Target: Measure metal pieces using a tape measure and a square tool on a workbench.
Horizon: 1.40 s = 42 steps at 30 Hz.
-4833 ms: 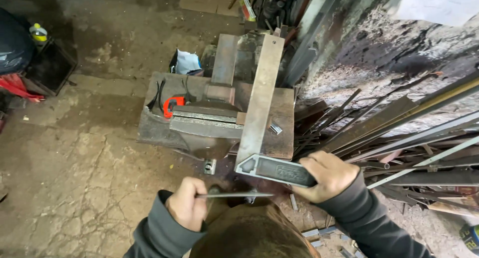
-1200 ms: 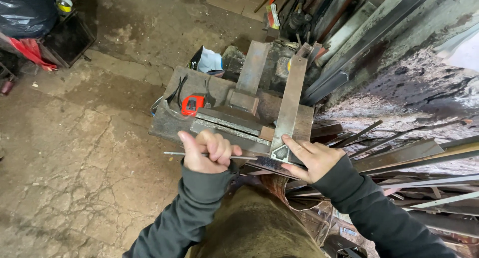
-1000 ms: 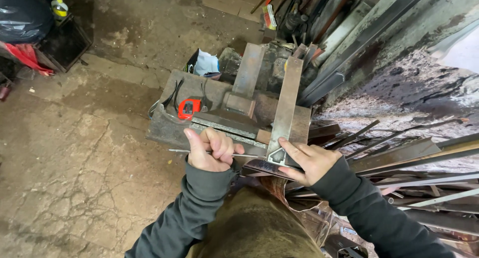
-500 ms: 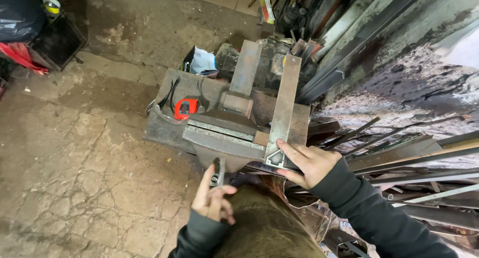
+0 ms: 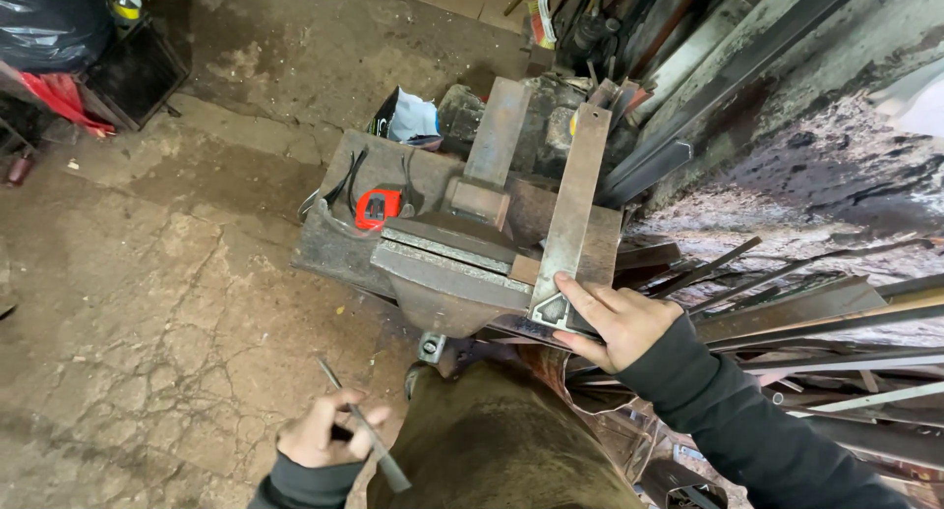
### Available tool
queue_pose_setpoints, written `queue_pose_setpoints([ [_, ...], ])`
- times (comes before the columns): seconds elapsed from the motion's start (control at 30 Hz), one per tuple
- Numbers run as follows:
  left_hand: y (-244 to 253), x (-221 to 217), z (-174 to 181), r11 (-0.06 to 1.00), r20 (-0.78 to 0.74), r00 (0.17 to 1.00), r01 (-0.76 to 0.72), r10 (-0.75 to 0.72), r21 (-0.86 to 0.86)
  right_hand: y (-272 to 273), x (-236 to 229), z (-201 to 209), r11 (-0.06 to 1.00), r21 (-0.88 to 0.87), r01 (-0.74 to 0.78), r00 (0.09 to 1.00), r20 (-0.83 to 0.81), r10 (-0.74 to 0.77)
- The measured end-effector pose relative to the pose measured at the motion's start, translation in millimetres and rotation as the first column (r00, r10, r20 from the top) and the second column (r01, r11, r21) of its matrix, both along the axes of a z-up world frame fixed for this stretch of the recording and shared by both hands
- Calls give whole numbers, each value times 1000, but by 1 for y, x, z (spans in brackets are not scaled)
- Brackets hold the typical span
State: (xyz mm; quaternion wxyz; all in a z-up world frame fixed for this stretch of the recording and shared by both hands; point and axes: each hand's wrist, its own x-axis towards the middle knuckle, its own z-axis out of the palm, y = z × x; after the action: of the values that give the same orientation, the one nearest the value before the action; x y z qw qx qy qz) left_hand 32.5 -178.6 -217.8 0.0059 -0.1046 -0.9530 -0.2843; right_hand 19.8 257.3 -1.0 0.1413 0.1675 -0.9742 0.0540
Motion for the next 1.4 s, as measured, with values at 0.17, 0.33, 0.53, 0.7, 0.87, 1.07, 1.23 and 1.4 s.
queue_pose_setpoints([
  [0.17,96,-63,195,858,-524,844,350,-114,376,0,0,1,1000,9,22,998,60,-23],
  [0.33,163,-75,173,80,-179,977,189,-119,979,-2,0,2,1000,8,9,1000,-3,-9],
  [0.53,225,-96,192,-311,-321,868,208,-378,927,-2,-1,5,1000,-13,16,1000,25,-15],
  [0.7,246,-101,167,-287,-304,858,194,-414,938,-3,-1,8,999,-45,22,998,68,-18],
  [0.87,254,-100,156,-241,-303,868,220,-394,945,-2,-2,9,999,-49,15,997,72,-12],
  [1.07,258,-96,164,-200,-314,876,256,-366,946,-2,-2,8,998,-69,2,998,67,2],
  [1.23,256,-94,173,-53,-343,875,346,-341,937,-1,-2,7,997,-76,8,996,85,-2],
  [1.4,257,-93,178,85,-262,898,310,-353,947,-1,-3,5,996,-84,-2,999,44,6],
])
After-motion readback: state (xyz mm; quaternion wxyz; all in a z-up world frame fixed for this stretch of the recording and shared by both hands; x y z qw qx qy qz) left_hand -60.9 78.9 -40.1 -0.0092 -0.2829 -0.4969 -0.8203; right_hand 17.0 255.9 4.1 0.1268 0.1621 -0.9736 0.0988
